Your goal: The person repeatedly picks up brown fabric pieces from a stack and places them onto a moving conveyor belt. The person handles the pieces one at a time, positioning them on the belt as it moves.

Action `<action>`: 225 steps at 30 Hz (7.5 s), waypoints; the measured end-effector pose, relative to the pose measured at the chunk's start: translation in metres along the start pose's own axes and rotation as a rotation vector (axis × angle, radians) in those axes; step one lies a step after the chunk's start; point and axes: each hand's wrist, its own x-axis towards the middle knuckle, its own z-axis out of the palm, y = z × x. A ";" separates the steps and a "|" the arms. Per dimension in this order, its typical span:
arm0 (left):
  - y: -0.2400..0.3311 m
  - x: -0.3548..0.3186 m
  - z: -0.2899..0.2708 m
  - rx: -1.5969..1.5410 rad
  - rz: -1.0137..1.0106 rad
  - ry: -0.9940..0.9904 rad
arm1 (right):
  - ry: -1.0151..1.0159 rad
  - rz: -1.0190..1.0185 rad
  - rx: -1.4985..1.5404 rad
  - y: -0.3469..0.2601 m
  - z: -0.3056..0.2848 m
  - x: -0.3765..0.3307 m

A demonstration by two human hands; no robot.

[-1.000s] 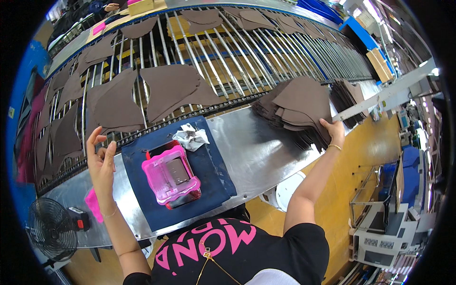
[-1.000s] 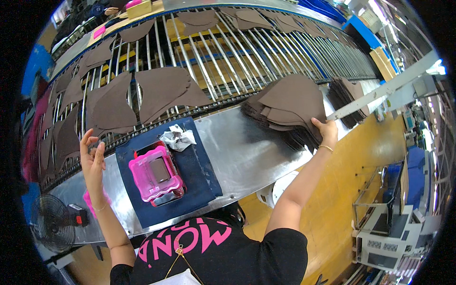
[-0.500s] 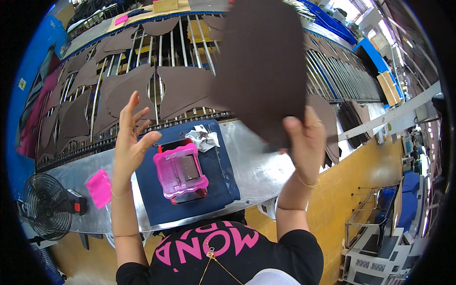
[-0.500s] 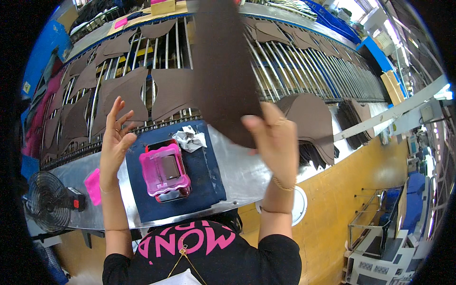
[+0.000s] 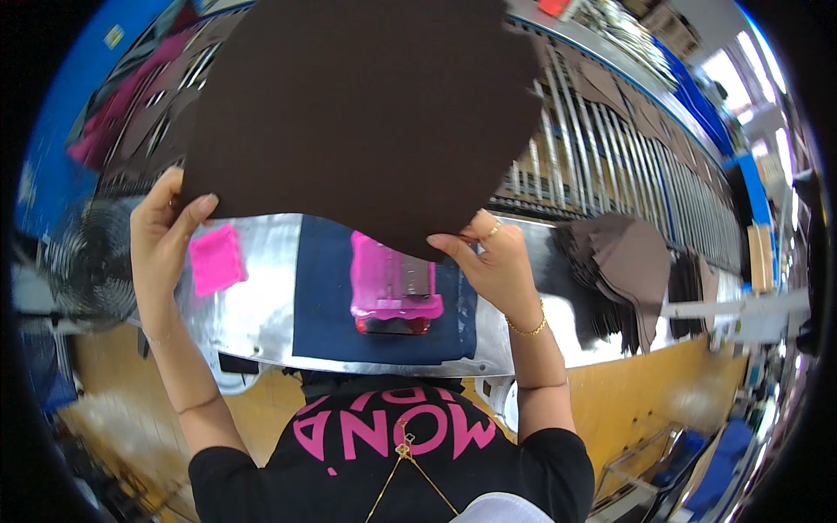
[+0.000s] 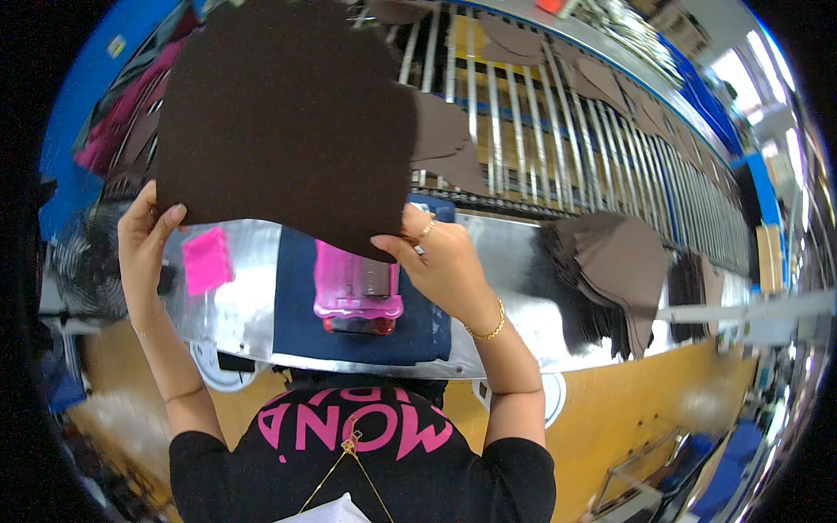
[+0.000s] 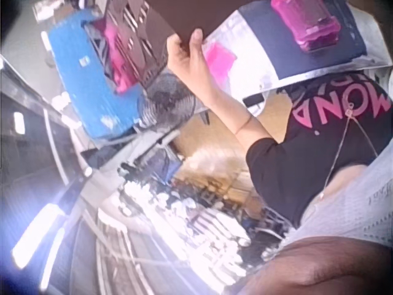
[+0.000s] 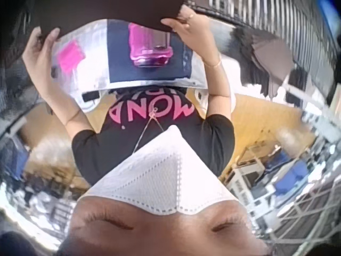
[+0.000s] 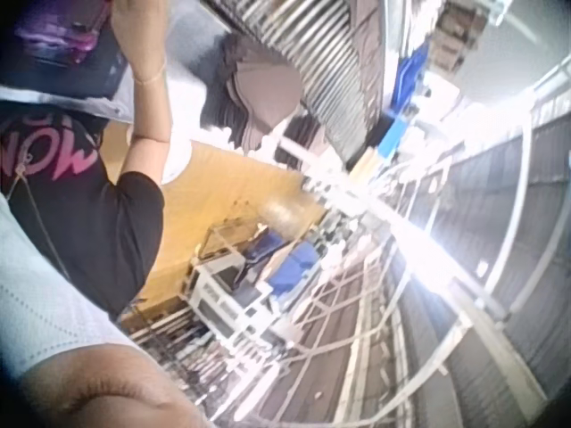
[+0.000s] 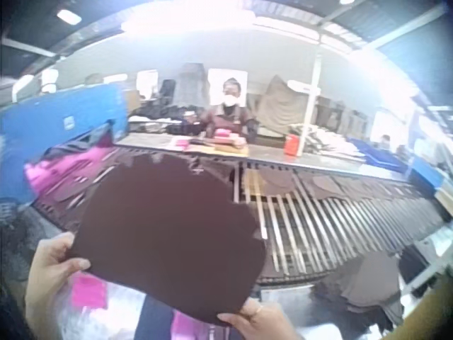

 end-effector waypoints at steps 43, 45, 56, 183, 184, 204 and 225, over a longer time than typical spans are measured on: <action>0.089 0.124 0.238 0.649 1.265 0.078 | 0.321 0.252 -0.738 -0.010 -0.138 -0.024; 0.092 0.136 0.243 0.740 1.372 0.117 | 0.183 0.199 -0.536 0.015 -0.105 0.009; 0.048 0.162 0.145 0.621 0.939 0.323 | 0.240 0.421 0.184 0.214 0.008 0.139; -0.143 -0.016 0.018 -0.363 -0.399 -0.082 | 0.233 0.545 -0.072 0.297 0.271 0.501; -0.144 -0.016 0.018 -0.363 -0.410 -0.089 | 0.231 0.530 -0.139 0.297 0.273 0.499; -0.154 -0.020 0.042 -0.280 -0.470 0.107 | 0.183 0.119 -0.760 0.077 -0.064 0.130; -0.120 -0.036 0.059 -0.223 -0.305 0.140 | 0.697 1.549 -1.140 0.131 -0.254 -0.187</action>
